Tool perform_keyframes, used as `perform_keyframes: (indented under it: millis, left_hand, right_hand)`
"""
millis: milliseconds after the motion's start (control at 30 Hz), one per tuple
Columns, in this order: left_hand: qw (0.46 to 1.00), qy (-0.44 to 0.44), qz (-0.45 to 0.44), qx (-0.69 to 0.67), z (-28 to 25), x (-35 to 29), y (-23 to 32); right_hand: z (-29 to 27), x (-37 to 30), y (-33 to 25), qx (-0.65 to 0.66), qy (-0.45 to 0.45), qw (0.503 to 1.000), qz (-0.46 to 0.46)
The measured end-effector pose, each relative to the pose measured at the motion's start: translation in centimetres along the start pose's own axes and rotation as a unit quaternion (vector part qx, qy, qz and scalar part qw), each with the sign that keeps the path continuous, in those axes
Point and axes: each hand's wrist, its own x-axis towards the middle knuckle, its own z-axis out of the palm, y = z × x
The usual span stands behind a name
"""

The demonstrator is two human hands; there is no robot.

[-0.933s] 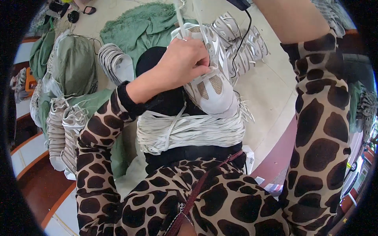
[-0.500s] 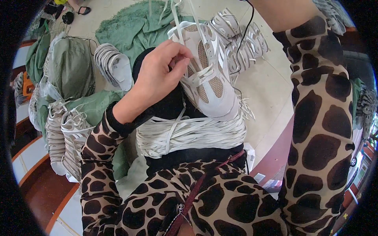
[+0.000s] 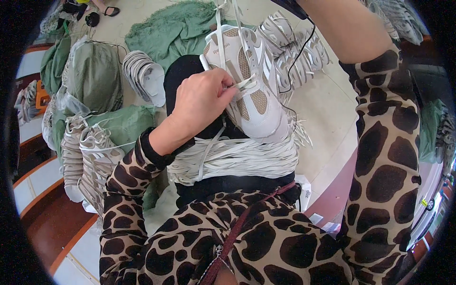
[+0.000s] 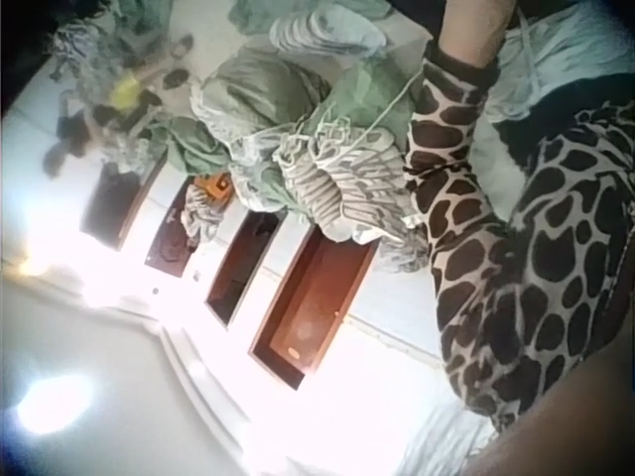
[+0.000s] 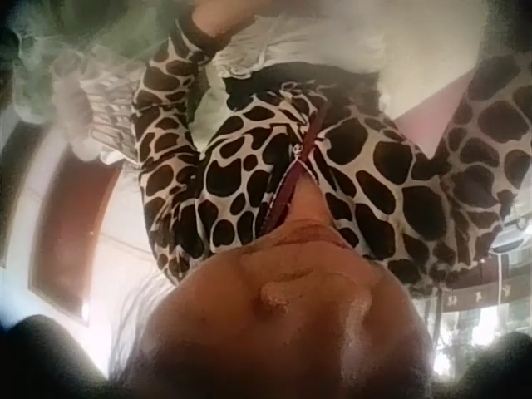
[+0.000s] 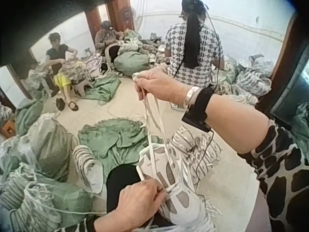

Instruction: Lacing shoelaces on white sneakers in an assembly workshop.

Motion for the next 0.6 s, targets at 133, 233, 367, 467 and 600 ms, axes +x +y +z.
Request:
perform_keyframes:
  millis: [133,233,367,467,600]
  left_hand:
    - [0.999,-0.03,-0.016,0.017,-0.5,0.7,-1.0]
    - [0.996,-0.08,-0.02,-0.025,-1.6,1.2,-1.2]
    - [0.994,-0.089,-0.033,-0.061,-2.1,1.6,1.0]
    - [0.995,-0.056,-0.033,-0.072,-0.1,1.9,1.5]
    - [0.995,-0.041,-0.024,-0.09,0.7,2.5,2.0]
  right_hand:
    - [-0.3,-0.6,-0.4,0.007,0.004,1.0,-0.001]
    - [-0.5,-1.0,-0.4,0.044,0.016,0.999,0.011]
    - [-0.8,-1.5,-0.2,0.058,0.024,0.998,0.019]
    - [-0.2,-1.3,-1.0,0.042,0.036,0.998,0.022]
    - [-0.3,-1.1,-0.4,0.071,0.03,0.997,0.008]
